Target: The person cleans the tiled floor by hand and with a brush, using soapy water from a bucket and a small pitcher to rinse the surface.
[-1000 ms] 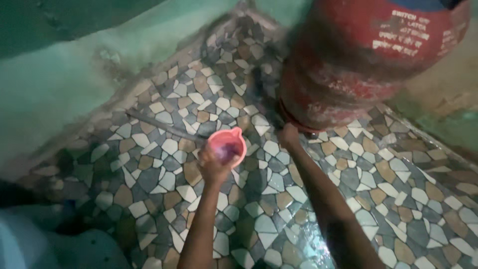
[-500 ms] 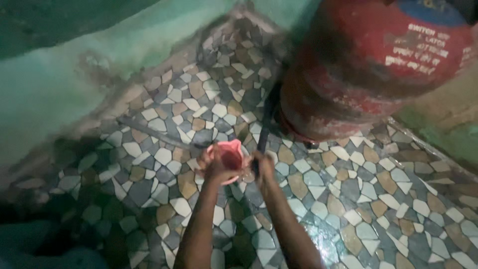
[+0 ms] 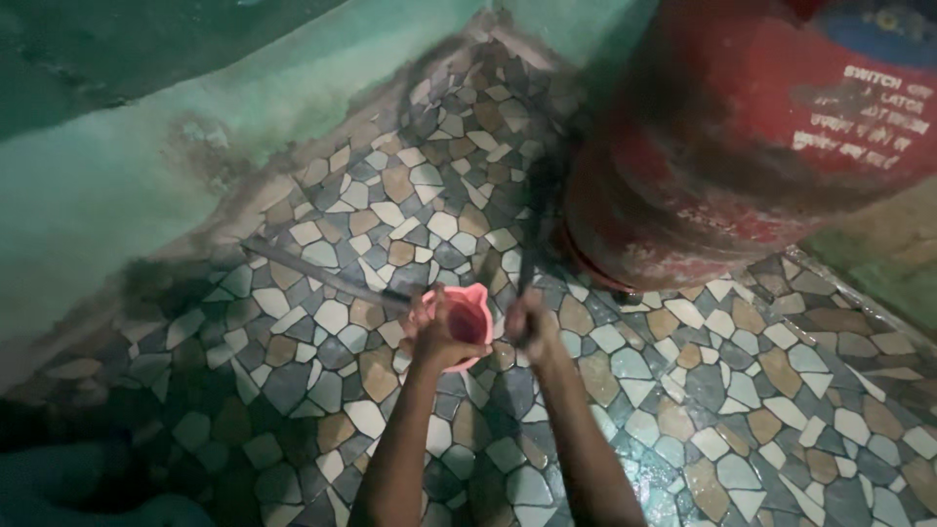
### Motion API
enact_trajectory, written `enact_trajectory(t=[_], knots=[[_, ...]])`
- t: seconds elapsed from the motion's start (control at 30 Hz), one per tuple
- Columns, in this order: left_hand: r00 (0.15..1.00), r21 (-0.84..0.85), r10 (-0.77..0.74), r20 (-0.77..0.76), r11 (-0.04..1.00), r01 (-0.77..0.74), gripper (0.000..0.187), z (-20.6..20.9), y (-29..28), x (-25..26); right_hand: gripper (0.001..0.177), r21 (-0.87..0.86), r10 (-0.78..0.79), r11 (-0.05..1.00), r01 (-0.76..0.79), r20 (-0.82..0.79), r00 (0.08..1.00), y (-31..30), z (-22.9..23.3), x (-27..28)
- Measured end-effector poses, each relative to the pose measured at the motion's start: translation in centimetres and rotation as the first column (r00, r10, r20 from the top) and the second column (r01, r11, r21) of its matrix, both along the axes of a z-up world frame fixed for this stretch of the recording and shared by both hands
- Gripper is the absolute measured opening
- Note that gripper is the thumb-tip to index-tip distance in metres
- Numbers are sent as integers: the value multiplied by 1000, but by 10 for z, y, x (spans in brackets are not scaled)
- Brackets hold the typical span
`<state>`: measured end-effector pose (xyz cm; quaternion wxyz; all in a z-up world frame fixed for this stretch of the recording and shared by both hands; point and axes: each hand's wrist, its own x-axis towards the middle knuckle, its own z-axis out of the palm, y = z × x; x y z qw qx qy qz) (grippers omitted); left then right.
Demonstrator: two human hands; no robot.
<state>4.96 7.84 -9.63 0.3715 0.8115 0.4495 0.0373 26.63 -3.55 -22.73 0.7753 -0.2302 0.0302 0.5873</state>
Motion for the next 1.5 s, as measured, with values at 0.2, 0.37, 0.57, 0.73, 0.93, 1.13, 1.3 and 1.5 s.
enact_trajectory(t=[0.2,0.37,0.57,0.73,0.93,1.13,1.3,1.5], knots=[[993,40,-47,-112,998,51,158,1,5,4,16,-83,-203,974,210,79,976,62,35,94],[987,2,-83,-139,996,84,159,25,21,18,14,-149,-115,980,135,137,984,95,79,106],[986,-35,-112,-126,993,109,160,20,14,14,12,-427,228,894,-135,175,958,-6,98,-1],[986,33,-70,-151,997,76,158,14,14,21,16,-556,326,777,295,757,567,61,92,98],[979,-39,-49,198,998,57,154,-14,29,32,17,-512,262,857,64,538,801,128,36,100],[998,9,-62,-13,998,62,156,-3,35,42,18,-328,115,945,-3,321,940,157,40,129],[995,-15,-78,63,997,79,158,-18,38,37,20,-270,80,963,-18,221,972,183,45,130],[989,77,-148,21,986,146,160,-15,48,48,21,-243,127,967,-80,184,975,193,59,110]])
